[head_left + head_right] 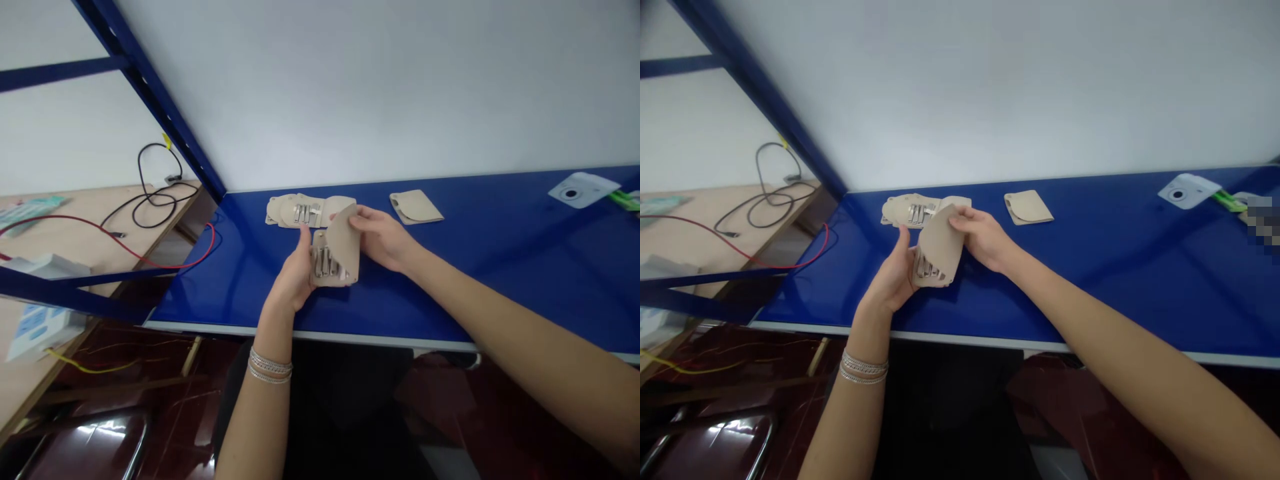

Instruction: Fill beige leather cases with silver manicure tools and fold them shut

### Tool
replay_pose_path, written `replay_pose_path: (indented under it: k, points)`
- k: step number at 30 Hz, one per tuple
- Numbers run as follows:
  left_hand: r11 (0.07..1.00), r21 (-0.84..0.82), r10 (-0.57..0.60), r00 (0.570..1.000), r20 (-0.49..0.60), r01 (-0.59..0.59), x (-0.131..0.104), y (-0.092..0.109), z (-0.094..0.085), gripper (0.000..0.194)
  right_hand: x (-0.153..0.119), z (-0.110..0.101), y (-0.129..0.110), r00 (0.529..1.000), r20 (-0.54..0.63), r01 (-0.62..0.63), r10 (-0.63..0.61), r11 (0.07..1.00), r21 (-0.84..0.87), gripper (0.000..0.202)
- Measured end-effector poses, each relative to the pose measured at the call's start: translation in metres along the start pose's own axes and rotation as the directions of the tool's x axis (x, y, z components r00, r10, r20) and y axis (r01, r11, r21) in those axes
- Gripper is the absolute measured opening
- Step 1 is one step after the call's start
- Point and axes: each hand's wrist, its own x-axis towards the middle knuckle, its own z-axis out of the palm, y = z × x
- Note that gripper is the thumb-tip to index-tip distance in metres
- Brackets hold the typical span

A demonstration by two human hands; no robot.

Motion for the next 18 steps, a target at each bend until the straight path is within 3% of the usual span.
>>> replay_pose_path:
  k: [3,5,6,7,9,11,12,15,18]
  points:
    - [0.998,-0.017,0.064,0.991,-0.114,-0.067,0.003,0.003,-0.005,0.051,0.008,-0.014,-0.012,0.996,-0.034,0.083,-0.085,0.995,-0.059,0.029]
    - [0.995,0.005,0.103,0.976,-0.192,-0.103,0.002,0.006,-0.010,0.037,0.018,-0.024,-0.013,0.979,-0.120,0.125,-0.162,0.954,-0.271,0.034]
    - [0.993,0.004,0.120,0.968,-0.222,-0.122,0.001,0.008,-0.013,0.033,0.024,-0.027,-0.012,0.964,-0.148,0.136,-0.222,0.886,-0.444,0.031]
    - [0.989,-0.006,0.140,0.959,-0.248,-0.146,0.000,0.010,-0.016,0.032,0.030,-0.029,-0.010,0.948,-0.125,0.150,-0.291,0.760,-0.633,0.028]
    - [0.978,-0.034,0.185,0.939,-0.291,-0.204,-0.005,0.015,-0.021,0.031,0.042,-0.029,-0.004,0.924,0.098,0.245,-0.370,0.377,-0.893,0.033]
    - [0.969,-0.041,0.218,0.918,-0.331,-0.244,-0.009,0.019,-0.026,0.031,0.052,-0.023,0.002,0.895,0.358,0.377,-0.265,0.021,-0.926,0.036]
    - [0.966,-0.032,0.229,0.908,-0.350,-0.256,-0.011,0.021,-0.029,0.031,0.056,-0.019,0.005,0.884,0.432,0.420,-0.178,-0.102,-0.902,0.032]
    - [0.962,0.033,0.264,0.887,-0.380,-0.272,-0.015,0.026,-0.037,0.032,0.062,-0.009,0.008,0.892,0.451,0.427,0.005,-0.331,-0.841,0.030]
    - [0.951,0.119,0.310,0.874,-0.374,-0.287,-0.011,0.036,-0.044,0.035,0.056,-0.006,0.007,0.909,0.418,0.385,0.006,-0.400,-0.832,0.033]
